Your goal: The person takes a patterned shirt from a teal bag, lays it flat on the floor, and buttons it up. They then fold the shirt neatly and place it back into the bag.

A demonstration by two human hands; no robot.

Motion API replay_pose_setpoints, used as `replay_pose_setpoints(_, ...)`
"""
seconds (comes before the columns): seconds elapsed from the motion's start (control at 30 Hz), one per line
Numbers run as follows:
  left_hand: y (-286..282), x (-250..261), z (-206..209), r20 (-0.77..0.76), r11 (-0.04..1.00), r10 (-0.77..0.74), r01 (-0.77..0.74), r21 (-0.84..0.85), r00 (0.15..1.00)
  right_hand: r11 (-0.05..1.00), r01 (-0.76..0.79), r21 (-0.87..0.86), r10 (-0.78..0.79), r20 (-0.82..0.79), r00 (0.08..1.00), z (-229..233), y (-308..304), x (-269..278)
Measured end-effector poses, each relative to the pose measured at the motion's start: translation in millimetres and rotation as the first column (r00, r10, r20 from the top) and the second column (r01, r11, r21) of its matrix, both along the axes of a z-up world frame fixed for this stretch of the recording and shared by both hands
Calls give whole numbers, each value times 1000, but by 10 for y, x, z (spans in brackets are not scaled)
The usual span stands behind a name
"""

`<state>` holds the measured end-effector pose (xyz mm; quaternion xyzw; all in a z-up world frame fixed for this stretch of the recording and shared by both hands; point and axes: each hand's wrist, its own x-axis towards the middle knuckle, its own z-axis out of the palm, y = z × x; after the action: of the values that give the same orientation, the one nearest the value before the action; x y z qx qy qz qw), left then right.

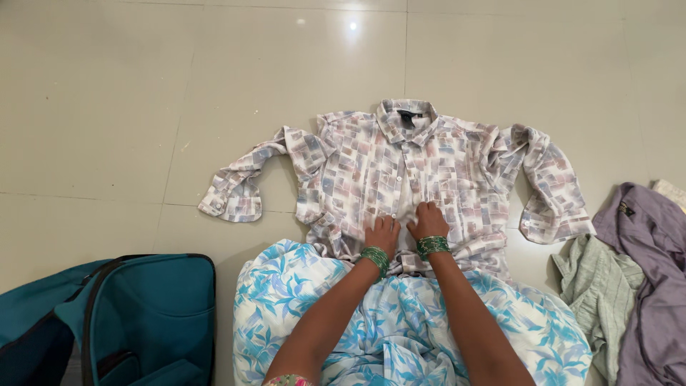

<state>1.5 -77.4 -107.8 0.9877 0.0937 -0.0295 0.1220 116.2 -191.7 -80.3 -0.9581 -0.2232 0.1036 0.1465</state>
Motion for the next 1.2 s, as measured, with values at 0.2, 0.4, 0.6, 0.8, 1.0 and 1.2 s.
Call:
replay_pose_setpoints(0.2, -85, -96, -7, -105, 999, -3, -3, -55, 994, 992, -27, -125, -8, -275, 961, 103, -141, -36)
replay_pose_setpoints(0.4, 203, 136, 374, -68, 953, 73, -90, -291, 995, 997, -15, 75, 14, 17, 1000, 449, -46, 67)
replay_pose_setpoints(0.6, 453, 655, 407, 266, 908, 158, -33, -419, 951, 938, -30, 346, -68, 266, 962, 274, 293, 332)
replay_pose_setpoints(0.8, 484, 810, 131, 360, 929, 156, -13, -370, 920, 947, 108, 301, -186, 243, 952, 147, 508, 439)
replay_pose_setpoints(1.0, 511, 903, 226, 306, 861, 272, -89, -500, 912, 918, 133, 373, -238, 251, 938, 149, 569, 457)
replay_pose_setpoints(1.2, 529, 953, 396, 268, 787, 406, -185, -588, 874, 918, 72, 390, -208, 319, 925, 131, 623, 403)
